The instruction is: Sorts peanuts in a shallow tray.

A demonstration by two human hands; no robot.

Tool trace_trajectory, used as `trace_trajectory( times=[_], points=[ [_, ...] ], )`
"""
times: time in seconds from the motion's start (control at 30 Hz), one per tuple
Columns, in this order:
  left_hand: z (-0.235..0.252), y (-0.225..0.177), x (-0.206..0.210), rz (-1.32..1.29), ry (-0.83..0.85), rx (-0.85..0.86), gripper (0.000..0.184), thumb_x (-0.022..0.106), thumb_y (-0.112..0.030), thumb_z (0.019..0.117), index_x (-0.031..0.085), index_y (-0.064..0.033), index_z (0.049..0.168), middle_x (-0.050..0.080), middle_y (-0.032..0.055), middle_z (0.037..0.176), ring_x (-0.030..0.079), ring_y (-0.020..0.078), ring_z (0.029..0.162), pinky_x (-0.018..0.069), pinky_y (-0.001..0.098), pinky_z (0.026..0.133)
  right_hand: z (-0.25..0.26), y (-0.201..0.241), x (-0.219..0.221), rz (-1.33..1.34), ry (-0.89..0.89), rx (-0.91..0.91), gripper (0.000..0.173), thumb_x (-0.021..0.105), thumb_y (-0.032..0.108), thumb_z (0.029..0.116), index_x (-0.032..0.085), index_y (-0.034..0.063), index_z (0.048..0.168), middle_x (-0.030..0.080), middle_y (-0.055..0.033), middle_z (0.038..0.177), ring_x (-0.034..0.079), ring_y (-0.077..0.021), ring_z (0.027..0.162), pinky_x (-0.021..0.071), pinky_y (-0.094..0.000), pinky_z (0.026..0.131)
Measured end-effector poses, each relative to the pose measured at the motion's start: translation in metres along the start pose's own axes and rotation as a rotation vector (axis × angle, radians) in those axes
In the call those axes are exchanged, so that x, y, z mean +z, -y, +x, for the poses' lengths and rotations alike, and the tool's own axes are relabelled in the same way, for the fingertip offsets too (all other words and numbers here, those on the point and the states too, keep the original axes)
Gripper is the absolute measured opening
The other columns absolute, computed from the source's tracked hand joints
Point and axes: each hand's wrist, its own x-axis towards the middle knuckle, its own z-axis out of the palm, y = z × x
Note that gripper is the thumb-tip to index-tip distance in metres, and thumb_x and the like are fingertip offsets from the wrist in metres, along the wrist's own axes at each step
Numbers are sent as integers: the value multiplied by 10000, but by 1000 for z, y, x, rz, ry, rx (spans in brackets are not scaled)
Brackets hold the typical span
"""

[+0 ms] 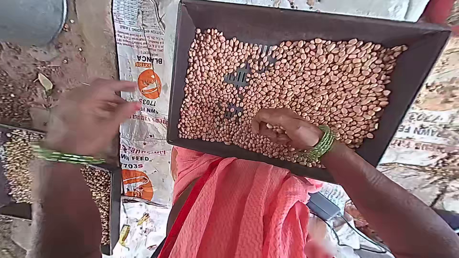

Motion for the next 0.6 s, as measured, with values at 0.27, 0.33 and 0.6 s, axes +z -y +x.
trace_trajectory(
  times=[0.27, 0.33, 0.6],
  points=[
    [2, -68, 73, 347, 378, -58, 435, 669, -259, 1008, 613, -27, 1372, 671, 251, 1168, 714, 426, 890, 559, 627, 759, 41, -6, 51, -1297, 45, -170, 249, 540, 57, 1023, 609, 46, 1262, 704, -176, 965, 714, -387, 784, 549, -505, 604],
    [7, -82, 78, 453, 468, -154, 513, 682, -303, 1001, 565, -38, 1425, 652, 263, 1202, 705, 452, 908, 557, 628, 747, 43, -7, 52, -1397, 45, -183, 332, 558, -9, 990, 603, 28, 1317, 697, -193, 969, 707, -391, 753, 542, -482, 559],
    [42, -112, 115, 419, 650, -200, 660, 705, -252, 978, 396, -68, 1532, 514, 300, 1431, 636, 532, 1101, 526, 671, 855, 12, 43, 6, -1360, -345, 414, 219, 454, 76, 1071, 529, -8, 1259, 670, -299, 921, 676, -552, 851, 504, -638, 636]
  ],
)
